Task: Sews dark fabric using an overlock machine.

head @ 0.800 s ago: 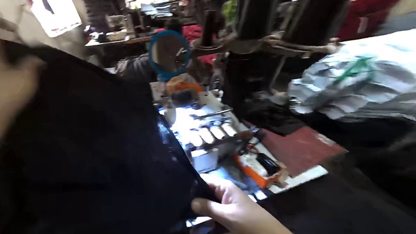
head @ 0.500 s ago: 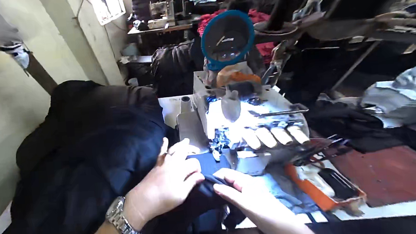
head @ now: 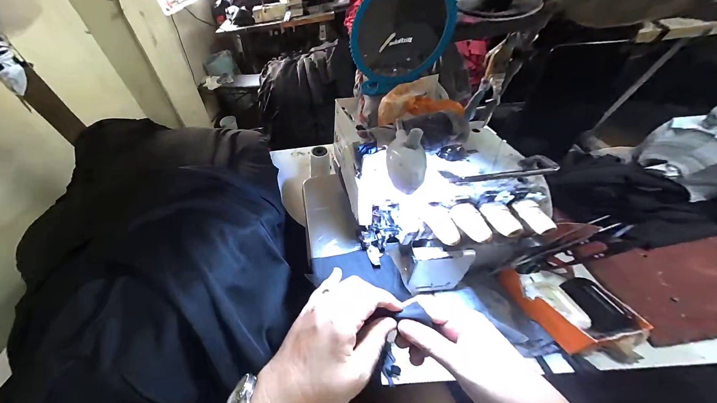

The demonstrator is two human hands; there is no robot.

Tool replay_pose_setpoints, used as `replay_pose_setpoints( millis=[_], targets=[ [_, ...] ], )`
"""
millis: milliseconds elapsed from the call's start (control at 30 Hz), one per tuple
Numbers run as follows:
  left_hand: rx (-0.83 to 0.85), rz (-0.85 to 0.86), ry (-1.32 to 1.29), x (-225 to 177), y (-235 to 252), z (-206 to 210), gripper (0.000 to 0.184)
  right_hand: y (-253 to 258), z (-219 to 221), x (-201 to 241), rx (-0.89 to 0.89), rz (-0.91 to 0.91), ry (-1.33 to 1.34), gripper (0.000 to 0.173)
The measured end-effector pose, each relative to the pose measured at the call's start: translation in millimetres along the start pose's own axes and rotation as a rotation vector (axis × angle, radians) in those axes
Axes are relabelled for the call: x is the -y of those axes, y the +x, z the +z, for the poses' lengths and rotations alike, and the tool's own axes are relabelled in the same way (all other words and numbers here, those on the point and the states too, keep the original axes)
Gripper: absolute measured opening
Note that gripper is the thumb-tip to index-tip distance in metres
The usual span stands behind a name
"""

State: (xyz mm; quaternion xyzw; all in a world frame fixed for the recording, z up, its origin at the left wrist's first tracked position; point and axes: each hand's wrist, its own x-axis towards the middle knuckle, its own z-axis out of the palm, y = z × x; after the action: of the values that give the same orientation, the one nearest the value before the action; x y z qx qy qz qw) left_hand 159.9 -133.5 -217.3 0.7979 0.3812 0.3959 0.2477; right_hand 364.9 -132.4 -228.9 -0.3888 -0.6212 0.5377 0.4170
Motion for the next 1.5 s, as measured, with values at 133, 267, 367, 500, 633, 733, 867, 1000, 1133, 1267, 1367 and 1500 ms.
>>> replay_pose_setpoints(
  millis=[133,267,367,500,633,733,867,1000,1133,1267,1367,1500],
  targets=[
    [0.026,-0.159,-0.086,-8.5,7.4,-5.8,0.03,-4.6,-4.7,3.8,0.002,-0.099,-0.096,0.013],
    [-0.01,-0.02,0.064,-11.8,9.0,-3.7,0.022,-9.7,1.1,11.0,-0.074,-0.133,-0.24,0.019],
    [-0.074,0.051,0.094,-15.7,3.4,-3.8,0.022,-16.6,6.9,14.3,-0.135,-0.182,-0.298,0.038],
    [-0.104,0.037,-0.102,-37.3,-8.0,-11.0,0.017,-32.6,13.8,23.4,-0.004,-0.171,-0.052,0.012],
    [-0.211,0.051,0.159,-42.7,-0.9,-11.7,0.021,-32.3,20.1,30.1,0.055,-0.099,0.133,0.008],
    [-0.321,-0.019,0.467,-10.4,23.2,3.0,0.018,-7.1,17.7,13.2,-0.208,-0.069,-0.216,0.01],
    [-0.162,-0.316,0.399,22.1,46.2,20.9,0.018,21.5,4.3,-35.1,-0.391,-0.106,-0.488,0.026],
    [-0.215,-0.26,0.469,24.4,33.4,27.8,0.017,10.3,-1.7,-28.9,-0.268,-0.009,-0.369,0.017],
    [-0.261,-0.229,0.46,19.8,20.6,28.8,0.017,-0.7,-4.4,-28.0,-0.201,0.006,-0.295,0.015],
    [-0.261,-0.25,0.458,20.2,21.2,29.5,0.016,1.0,-3.6,-40.6,-0.241,0.016,-0.254,0.012],
    [-0.247,-0.26,0.399,22.2,22.7,29.1,0.013,0.9,-1.3,-42.6,-0.264,0.056,-0.182,0.008],
    [-0.259,-0.112,0.713,12.4,18.3,38.3,0.019,-1.1,7.0,-43.2,-0.312,0.072,-0.059,0.009]
  ],
)
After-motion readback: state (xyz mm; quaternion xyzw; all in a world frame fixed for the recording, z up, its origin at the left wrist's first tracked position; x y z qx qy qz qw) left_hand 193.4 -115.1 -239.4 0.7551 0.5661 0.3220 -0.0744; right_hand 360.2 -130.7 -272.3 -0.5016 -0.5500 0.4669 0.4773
